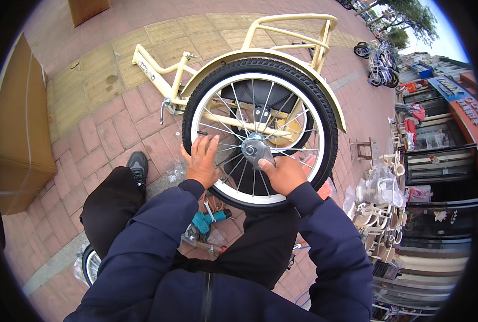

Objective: The person assembles a tricycle by attaching a rear fender, installing a rear wheel, and tightening the axle nuts. They use a cordless drill and a wrench to secure components.

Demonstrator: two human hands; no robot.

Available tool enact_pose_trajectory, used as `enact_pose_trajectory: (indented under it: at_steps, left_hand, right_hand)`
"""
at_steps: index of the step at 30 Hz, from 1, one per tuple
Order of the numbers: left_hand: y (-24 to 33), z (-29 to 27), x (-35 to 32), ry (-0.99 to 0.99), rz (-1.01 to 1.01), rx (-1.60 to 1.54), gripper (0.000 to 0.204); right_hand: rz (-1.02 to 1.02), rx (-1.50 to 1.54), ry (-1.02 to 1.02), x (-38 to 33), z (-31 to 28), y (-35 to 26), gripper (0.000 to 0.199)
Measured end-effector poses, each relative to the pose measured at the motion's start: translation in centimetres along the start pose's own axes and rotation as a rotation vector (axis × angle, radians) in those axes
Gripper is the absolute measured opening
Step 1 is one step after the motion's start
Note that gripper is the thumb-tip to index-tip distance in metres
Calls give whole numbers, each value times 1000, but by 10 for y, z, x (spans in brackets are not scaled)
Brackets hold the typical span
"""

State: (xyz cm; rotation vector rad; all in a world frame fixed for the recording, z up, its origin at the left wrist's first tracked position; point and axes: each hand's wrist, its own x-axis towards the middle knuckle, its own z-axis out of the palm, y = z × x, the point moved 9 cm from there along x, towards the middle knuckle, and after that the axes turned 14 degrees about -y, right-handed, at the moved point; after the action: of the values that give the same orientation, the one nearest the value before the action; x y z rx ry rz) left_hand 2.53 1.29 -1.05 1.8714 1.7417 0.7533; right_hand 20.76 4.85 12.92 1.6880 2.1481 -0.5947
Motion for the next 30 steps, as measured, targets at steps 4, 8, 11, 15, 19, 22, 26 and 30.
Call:
enact_pose_trajectory:
  at_steps: [4, 8, 11, 15, 19, 22, 26, 30]
  left_hand:
    - [-1, 5, -4, -8, -9, -18, 90]
    - [-3, 8, -6, 24, -16, 3, 88]
    - [-3, 6, -4, 39, 22, 24, 90]
    - [-5, 5, 3, -14, 14, -1, 92]
    - [-3, 2, 1, -17, 17, -19, 94]
    - [-3, 1, 0, -20, 23, -9, 96]
    - [-4, 2, 2, -31, 29, -12, 97]
    - [-3, 3, 2, -36, 22, 3, 98]
  right_hand:
    - [161, 747, 146, -10, 78, 11, 57]
    - [75, 1653, 398, 15, 154, -41, 57]
    - [-116, 1923, 566, 36, 160, -70, 59]
    - [34, 1748, 326, 5, 158, -63, 60]
    - [23, 1252, -89, -26, 117, -38, 59]
    - [-101, 405, -28, -20, 30, -16, 55]
    - [-1, -48, -178, 1, -16, -7, 53]
    - [-42, -280, -225, 17, -39, -27, 55]
